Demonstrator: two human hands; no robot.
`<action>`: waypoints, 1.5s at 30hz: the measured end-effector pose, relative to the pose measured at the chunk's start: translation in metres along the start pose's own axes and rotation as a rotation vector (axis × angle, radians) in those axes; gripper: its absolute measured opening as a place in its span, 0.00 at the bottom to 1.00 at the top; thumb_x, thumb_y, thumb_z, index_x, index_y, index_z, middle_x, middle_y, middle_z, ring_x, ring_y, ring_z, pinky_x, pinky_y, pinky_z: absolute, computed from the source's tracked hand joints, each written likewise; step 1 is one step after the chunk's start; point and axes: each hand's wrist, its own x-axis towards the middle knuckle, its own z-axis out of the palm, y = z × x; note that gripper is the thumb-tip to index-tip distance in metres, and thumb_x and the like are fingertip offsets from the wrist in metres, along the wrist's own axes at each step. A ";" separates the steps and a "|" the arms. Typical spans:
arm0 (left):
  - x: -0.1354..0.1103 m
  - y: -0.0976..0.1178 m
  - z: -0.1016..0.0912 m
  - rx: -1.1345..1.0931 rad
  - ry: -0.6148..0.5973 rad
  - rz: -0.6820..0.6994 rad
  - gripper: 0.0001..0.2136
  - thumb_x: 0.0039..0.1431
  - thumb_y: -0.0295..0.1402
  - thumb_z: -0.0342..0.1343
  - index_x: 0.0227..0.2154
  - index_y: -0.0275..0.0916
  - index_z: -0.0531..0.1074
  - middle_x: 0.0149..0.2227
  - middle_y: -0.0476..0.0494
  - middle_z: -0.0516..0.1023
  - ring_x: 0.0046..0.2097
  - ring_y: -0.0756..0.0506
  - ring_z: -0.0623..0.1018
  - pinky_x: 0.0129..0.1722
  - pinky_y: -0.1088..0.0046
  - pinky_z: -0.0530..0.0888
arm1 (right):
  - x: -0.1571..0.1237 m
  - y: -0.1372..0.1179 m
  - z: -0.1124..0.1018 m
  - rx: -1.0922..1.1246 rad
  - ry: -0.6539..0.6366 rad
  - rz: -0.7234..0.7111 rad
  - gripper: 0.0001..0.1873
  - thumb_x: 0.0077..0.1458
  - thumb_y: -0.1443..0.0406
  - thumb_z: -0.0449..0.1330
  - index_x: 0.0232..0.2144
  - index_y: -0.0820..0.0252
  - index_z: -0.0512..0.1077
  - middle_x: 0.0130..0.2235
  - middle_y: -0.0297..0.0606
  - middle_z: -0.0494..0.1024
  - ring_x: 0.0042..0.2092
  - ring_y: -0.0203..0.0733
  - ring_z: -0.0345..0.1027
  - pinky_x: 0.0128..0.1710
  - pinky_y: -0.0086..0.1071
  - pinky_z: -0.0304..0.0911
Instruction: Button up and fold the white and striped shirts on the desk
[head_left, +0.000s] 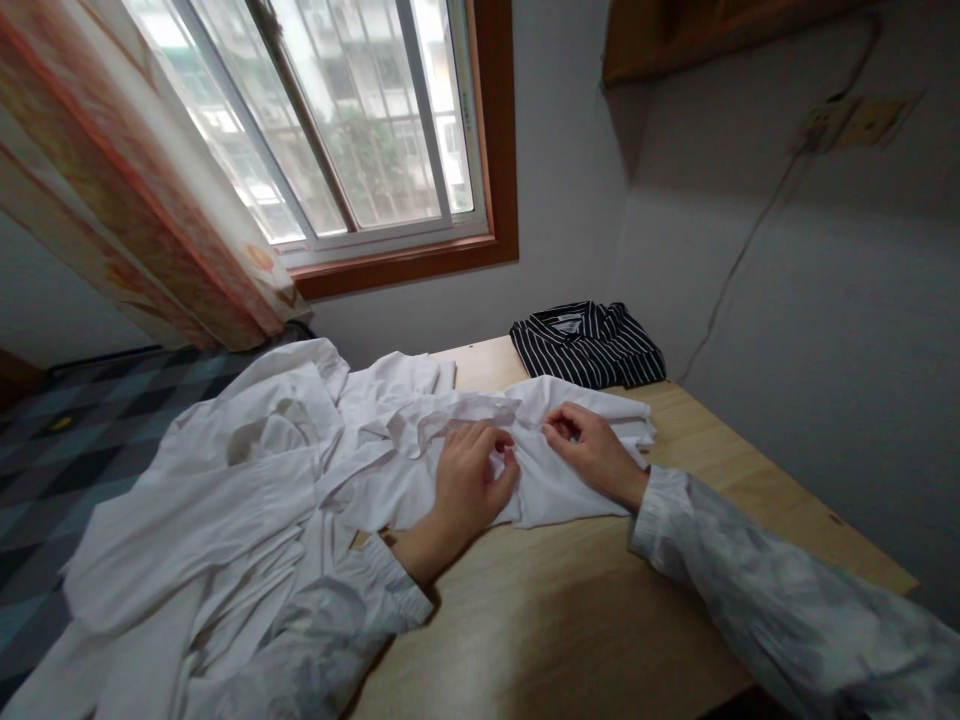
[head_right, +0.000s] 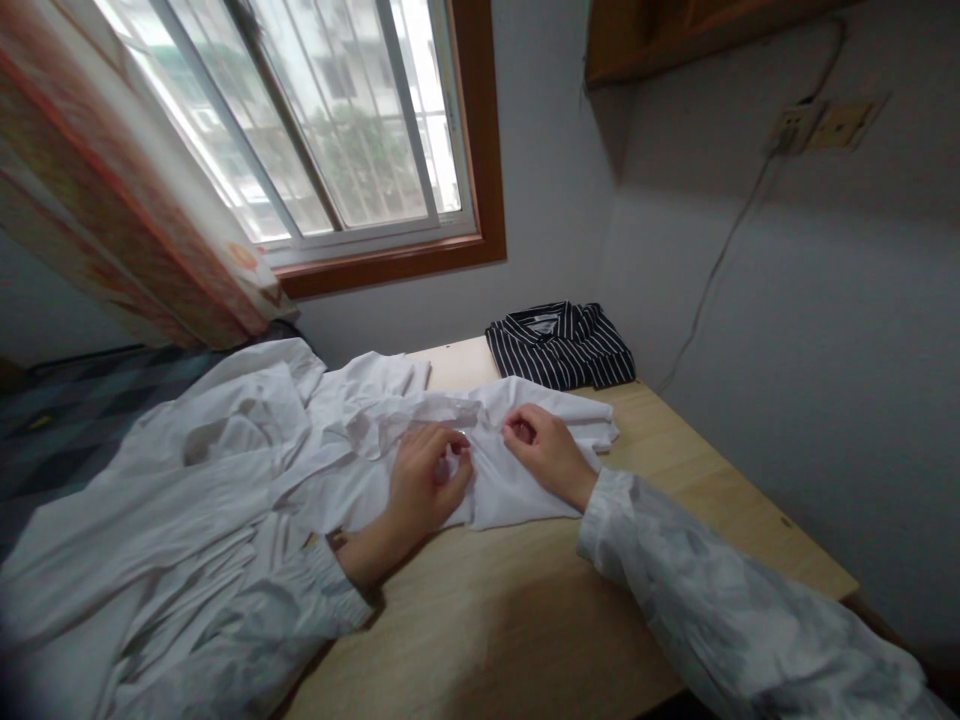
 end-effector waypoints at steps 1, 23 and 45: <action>-0.001 0.003 0.001 -0.019 -0.043 0.021 0.02 0.63 0.30 0.59 0.37 0.43 0.75 0.36 0.45 0.80 0.41 0.41 0.78 0.48 0.61 0.70 | -0.001 -0.002 0.004 0.014 0.002 0.002 0.08 0.66 0.60 0.62 0.35 0.56 0.75 0.33 0.35 0.76 0.34 0.42 0.67 0.36 0.35 0.63; 0.000 -0.003 0.007 -0.174 -0.146 -0.092 0.12 0.65 0.31 0.58 0.26 0.42 0.66 0.28 0.50 0.72 0.32 0.47 0.70 0.35 0.69 0.64 | -0.008 -0.001 0.013 0.313 -0.227 0.120 0.14 0.67 0.52 0.63 0.39 0.57 0.76 0.38 0.37 0.80 0.41 0.44 0.74 0.43 0.36 0.69; 0.002 -0.008 0.007 -0.461 -0.064 -0.119 0.08 0.61 0.24 0.51 0.28 0.41 0.69 0.34 0.46 0.73 0.38 0.44 0.72 0.40 0.67 0.67 | -0.002 -0.007 -0.006 0.078 0.052 0.077 0.14 0.69 0.52 0.62 0.39 0.56 0.76 0.32 0.35 0.78 0.32 0.41 0.71 0.34 0.35 0.65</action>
